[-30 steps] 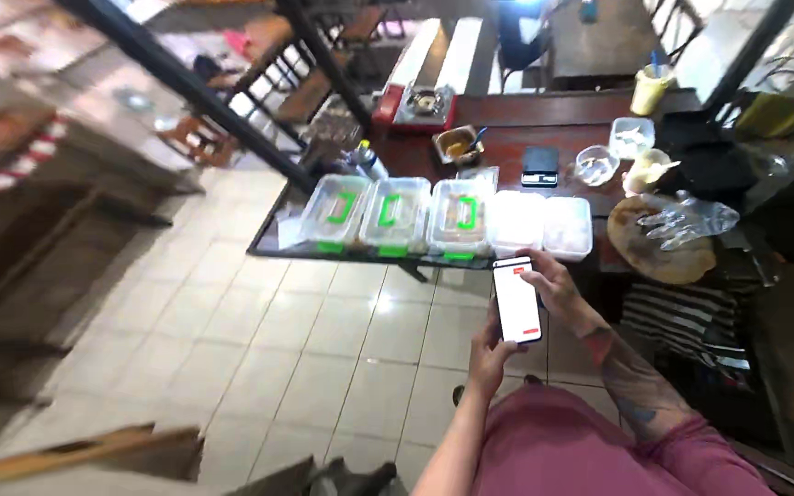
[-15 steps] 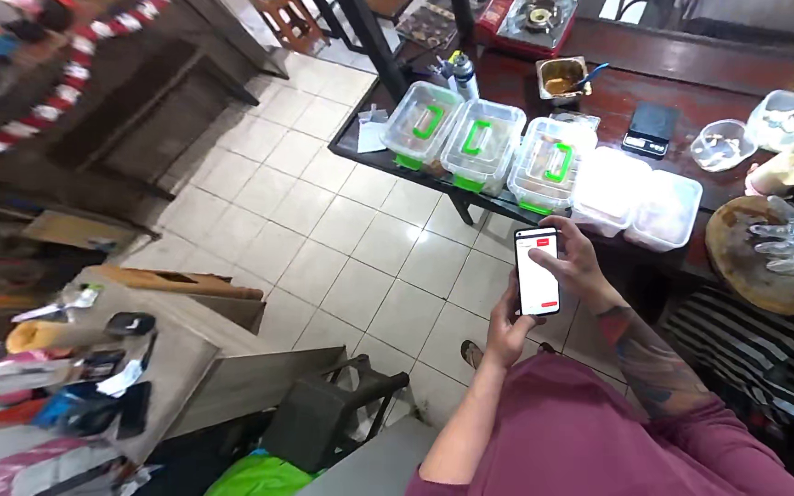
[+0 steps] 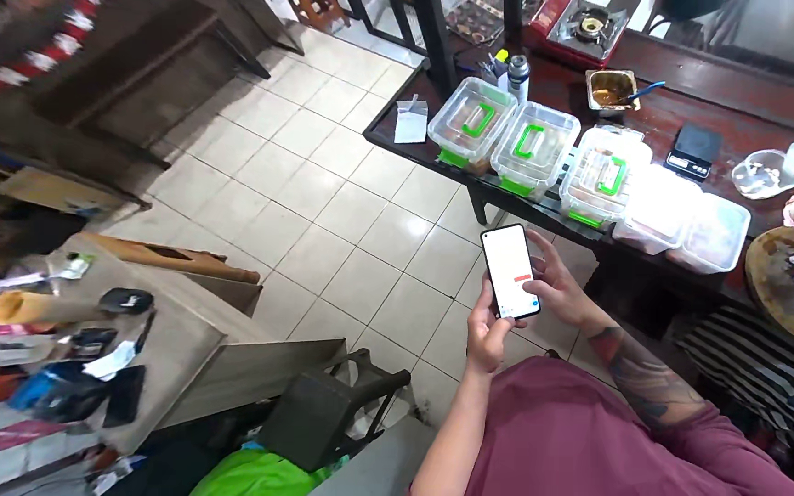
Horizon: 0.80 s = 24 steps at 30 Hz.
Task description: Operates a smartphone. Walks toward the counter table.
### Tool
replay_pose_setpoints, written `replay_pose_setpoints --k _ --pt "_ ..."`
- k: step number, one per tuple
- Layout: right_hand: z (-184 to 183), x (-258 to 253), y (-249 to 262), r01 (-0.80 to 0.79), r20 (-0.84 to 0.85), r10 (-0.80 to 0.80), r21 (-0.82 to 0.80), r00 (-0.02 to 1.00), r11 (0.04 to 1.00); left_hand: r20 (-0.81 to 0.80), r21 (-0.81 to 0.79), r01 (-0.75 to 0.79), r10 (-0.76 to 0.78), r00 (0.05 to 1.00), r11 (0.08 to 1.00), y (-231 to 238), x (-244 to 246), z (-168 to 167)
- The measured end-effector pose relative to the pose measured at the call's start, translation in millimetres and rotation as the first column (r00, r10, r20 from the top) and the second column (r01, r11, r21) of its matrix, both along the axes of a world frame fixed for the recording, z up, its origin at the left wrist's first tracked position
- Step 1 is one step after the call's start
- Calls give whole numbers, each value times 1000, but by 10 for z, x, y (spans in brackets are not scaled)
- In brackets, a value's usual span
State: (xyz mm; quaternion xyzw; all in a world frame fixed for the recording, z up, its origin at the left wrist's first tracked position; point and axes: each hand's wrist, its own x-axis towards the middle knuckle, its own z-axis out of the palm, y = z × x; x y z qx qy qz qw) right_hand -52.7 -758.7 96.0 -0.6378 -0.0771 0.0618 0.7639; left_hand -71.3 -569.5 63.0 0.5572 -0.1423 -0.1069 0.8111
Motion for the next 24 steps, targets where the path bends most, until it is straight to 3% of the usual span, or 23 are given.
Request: replay_pose_setpoints --k 13,24 --pt "101 370 1097 -20 -25 18 -86 1000 996 11 43 -37 37 999 998 1040 368 65" --pt "113 551 1742 -44 1 44 -122 999 992 7 42 -78 78 997 996 1628 444 68"
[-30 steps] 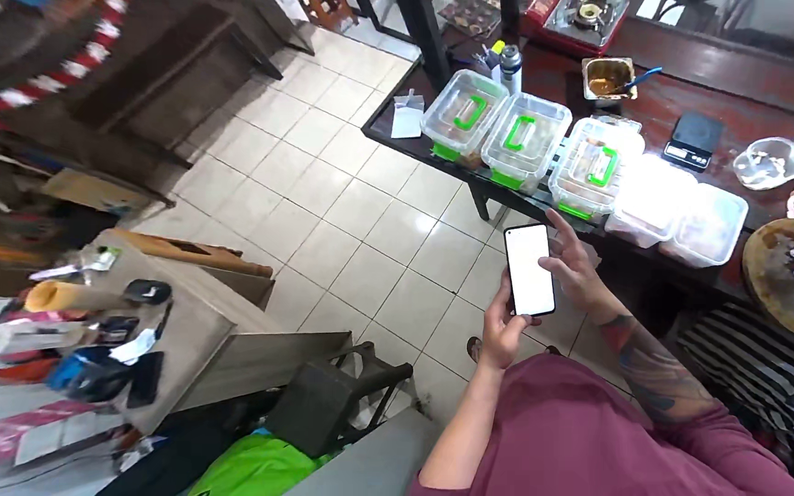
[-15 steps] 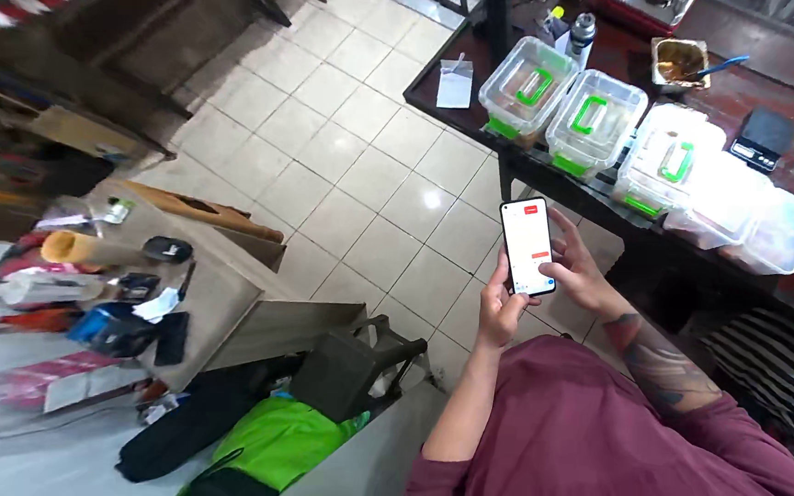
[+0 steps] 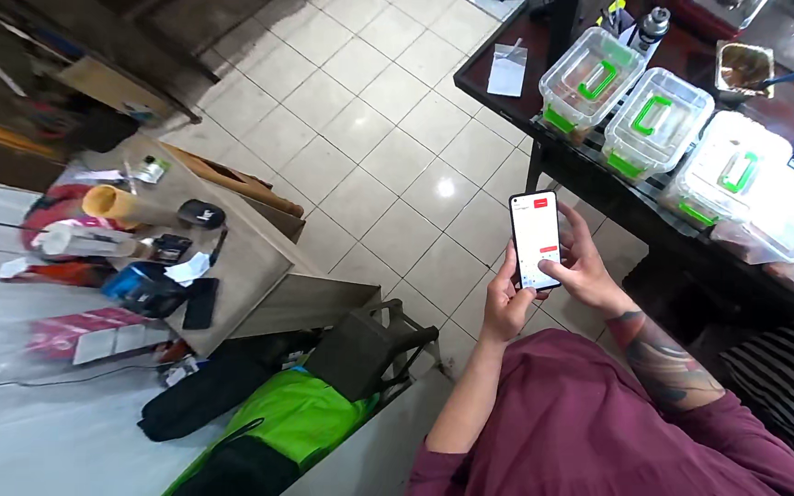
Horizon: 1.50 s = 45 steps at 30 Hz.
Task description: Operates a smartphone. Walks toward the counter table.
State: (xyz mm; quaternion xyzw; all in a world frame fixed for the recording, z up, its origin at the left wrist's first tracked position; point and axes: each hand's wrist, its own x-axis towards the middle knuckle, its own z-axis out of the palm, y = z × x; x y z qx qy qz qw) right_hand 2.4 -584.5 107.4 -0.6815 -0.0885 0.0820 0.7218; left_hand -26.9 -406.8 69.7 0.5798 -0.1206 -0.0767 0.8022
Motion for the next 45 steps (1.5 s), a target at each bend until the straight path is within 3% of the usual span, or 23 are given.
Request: replay_pose_setpoints --k 14,21,33,45 --pt "-56 108 373 -86 10 86 -6 996 996 -92 133 -179 192 977 975 320 17 16" --pt "-76 143 424 -106 -20 107 26 994 994 -30 23 -98 99 995 995 452 8 -64" --pt "-69 230 446 -183 -24 184 42 983 982 6 -14 -121 121 993 993 487 -16 -58" --pt "-63 258 404 -160 -12 161 39 987 986 18 -34 -109 110 994 993 409 16 -37"
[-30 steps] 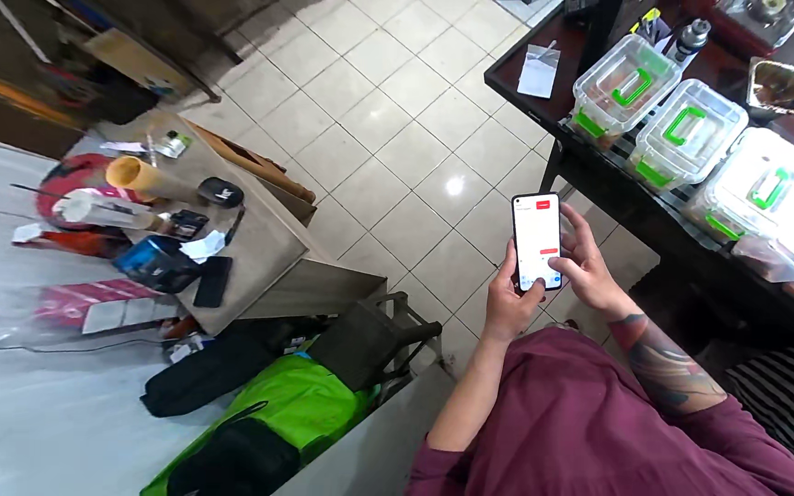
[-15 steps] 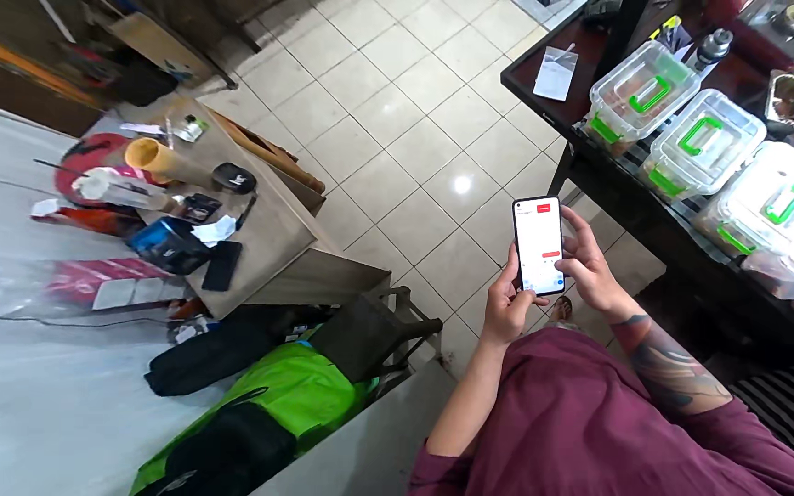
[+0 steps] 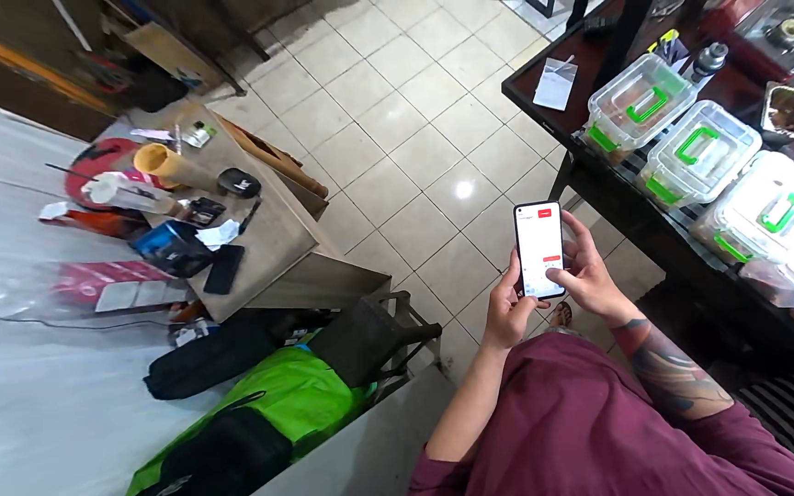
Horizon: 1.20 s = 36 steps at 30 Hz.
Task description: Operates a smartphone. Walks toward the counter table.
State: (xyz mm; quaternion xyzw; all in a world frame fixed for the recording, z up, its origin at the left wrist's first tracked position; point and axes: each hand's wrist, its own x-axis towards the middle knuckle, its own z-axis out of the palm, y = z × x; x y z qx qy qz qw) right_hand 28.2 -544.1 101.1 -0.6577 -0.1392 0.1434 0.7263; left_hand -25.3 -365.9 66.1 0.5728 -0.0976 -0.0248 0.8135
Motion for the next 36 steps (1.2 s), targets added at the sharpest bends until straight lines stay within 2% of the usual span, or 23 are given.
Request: replay_pose_setpoints --k 17,24,36 --pt "96 315 5 0 75 11 -139 997 990 21 -59 -7 8 1000 998 44 -67 -101" --pt "69 375 116 -35 151 50 -101 987 994 54 -29 -46 48 997 999 82 -67 -55" --pt "154 410 205 -70 168 76 -40 983 997 15 6 -83 82 996 997 130 -40 -22"
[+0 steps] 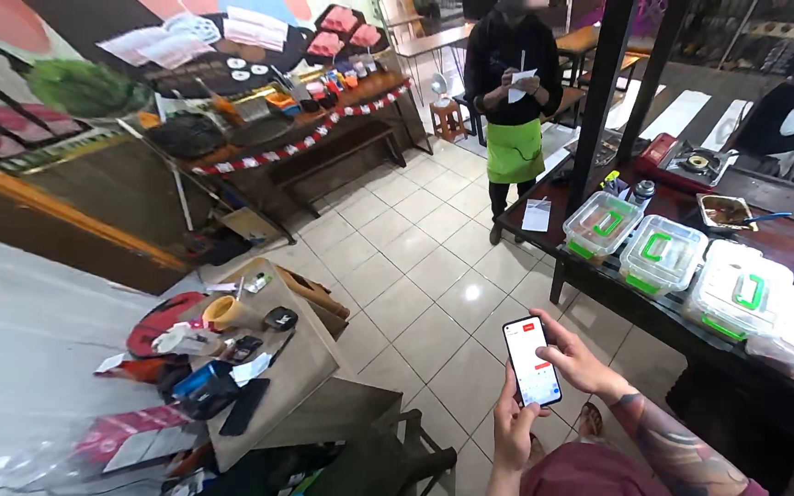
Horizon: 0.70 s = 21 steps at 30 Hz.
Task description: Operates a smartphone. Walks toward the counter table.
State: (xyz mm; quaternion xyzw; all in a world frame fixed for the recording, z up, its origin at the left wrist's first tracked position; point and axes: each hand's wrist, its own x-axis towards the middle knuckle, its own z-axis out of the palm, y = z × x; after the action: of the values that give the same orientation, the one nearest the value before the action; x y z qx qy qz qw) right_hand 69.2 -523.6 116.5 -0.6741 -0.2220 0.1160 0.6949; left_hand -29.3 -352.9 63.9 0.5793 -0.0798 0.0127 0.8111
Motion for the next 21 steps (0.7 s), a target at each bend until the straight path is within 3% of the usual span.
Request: replay_pose_setpoints --k 12,21 --pt "-137 375 162 -48 -81 52 53 995 997 -50 7 -46 46 998 999 185 281 -69" --pt "-341 1509 556 -181 -126 186 52 974 982 -101 8 -153 153 983 988 495 1219 -233"
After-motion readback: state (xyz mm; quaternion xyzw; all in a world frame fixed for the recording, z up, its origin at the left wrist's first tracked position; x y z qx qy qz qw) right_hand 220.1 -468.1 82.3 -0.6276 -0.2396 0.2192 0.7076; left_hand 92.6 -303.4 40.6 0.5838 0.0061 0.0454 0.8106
